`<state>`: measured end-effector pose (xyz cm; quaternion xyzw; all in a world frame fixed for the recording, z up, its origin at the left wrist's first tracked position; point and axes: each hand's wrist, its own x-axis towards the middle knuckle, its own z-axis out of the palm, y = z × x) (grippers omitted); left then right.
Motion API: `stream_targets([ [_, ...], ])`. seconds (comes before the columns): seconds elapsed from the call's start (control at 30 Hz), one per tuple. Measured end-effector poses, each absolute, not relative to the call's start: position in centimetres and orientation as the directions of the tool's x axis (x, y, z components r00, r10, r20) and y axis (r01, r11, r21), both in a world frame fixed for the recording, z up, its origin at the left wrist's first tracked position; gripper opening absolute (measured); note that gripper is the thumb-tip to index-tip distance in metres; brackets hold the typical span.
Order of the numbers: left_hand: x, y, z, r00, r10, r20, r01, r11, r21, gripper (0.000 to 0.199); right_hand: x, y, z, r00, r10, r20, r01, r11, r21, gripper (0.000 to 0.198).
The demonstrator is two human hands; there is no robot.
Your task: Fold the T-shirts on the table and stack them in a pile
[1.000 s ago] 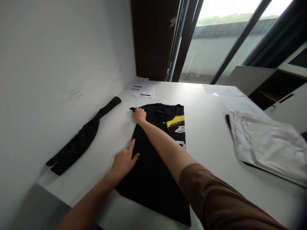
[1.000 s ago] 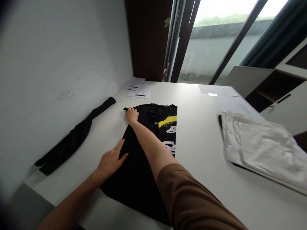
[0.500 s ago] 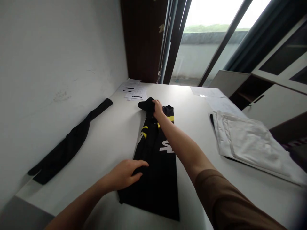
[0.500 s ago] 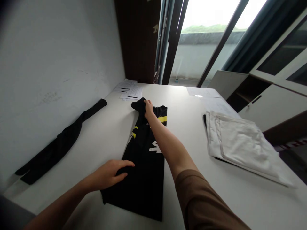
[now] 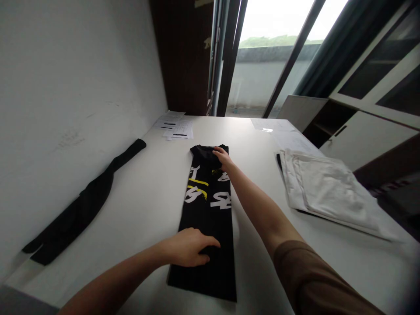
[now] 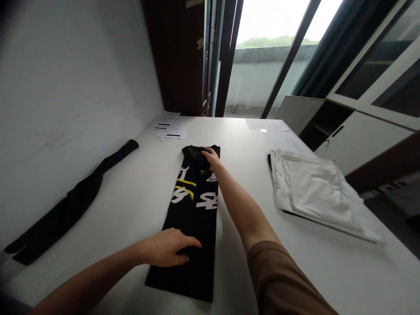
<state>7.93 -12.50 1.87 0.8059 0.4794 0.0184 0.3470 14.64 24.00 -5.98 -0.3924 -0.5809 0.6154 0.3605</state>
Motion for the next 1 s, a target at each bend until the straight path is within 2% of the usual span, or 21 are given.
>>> stream_targets([
  [0.07,8.0,-12.2,1.3,0.532,0.796,-0.289,0.751,-0.286,0.595,0.047,14.2,24.3,-5.6,-0.520,0.843,-0.136,0.055,-0.126,-0.991,0.038],
  [0.1,8.1,-12.2,0.8,0.510,0.818,-0.268,0.753,-0.273,0.598,0.043,14.1,24.3,-5.4,-0.564,0.815,-0.134,0.078,-0.109,-0.991,0.033],
  [0.17,8.3,-12.3,-0.4,0.459,0.867,-0.194,0.751,-0.262,0.606,0.037,13.9,24.3,-5.1,-0.571,0.821,-0.022,0.093,0.038,-0.995,0.022],
  [0.27,8.6,-12.5,-2.2,0.462,0.883,-0.079,0.696,-0.306,0.650,0.034,14.3,23.9,-5.2,-0.349,0.907,0.236,0.142,0.300,-0.943,0.028],
  [0.37,8.7,-12.3,-2.8,0.477,0.876,-0.063,0.672,-0.318,0.668,0.033,15.7,23.4,-6.0,-0.159,0.929,0.333,0.299,0.367,-0.881,0.040],
  [0.5,8.4,-11.8,-2.0,0.464,0.878,-0.114,0.708,-0.291,0.644,0.030,17.9,23.2,-7.4,-0.170,0.946,0.277,0.477,0.325,-0.816,0.038],
  [0.63,8.1,-11.7,-1.3,0.493,0.855,-0.161,0.706,-0.285,0.648,0.028,19.5,23.3,-8.2,-0.170,0.960,0.221,0.540,0.279,-0.794,0.034],
  [0.77,7.9,-11.7,-1.3,0.511,0.844,-0.163,0.692,-0.291,0.661,0.026,20.8,23.3,-8.3,-0.257,0.965,0.052,0.584,0.198,-0.787,0.033],
  [0.83,8.0,-11.6,-1.4,0.504,0.847,-0.166,0.704,-0.292,0.647,0.026,21.2,23.6,-7.8,-0.321,0.947,0.021,0.669,0.243,-0.702,0.030],
  [0.93,8.2,-11.4,-1.4,0.494,0.851,-0.178,0.726,-0.292,0.622,0.026,20.8,24.7,-6.6,-0.315,0.932,0.178,0.800,0.362,-0.478,0.028],
  [1.0,8.3,-11.4,-1.3,0.490,0.853,-0.179,0.734,-0.293,0.612,0.026,19.4,25.9,-6.0,-0.310,0.914,0.261,0.823,0.395,-0.407,0.030],
])
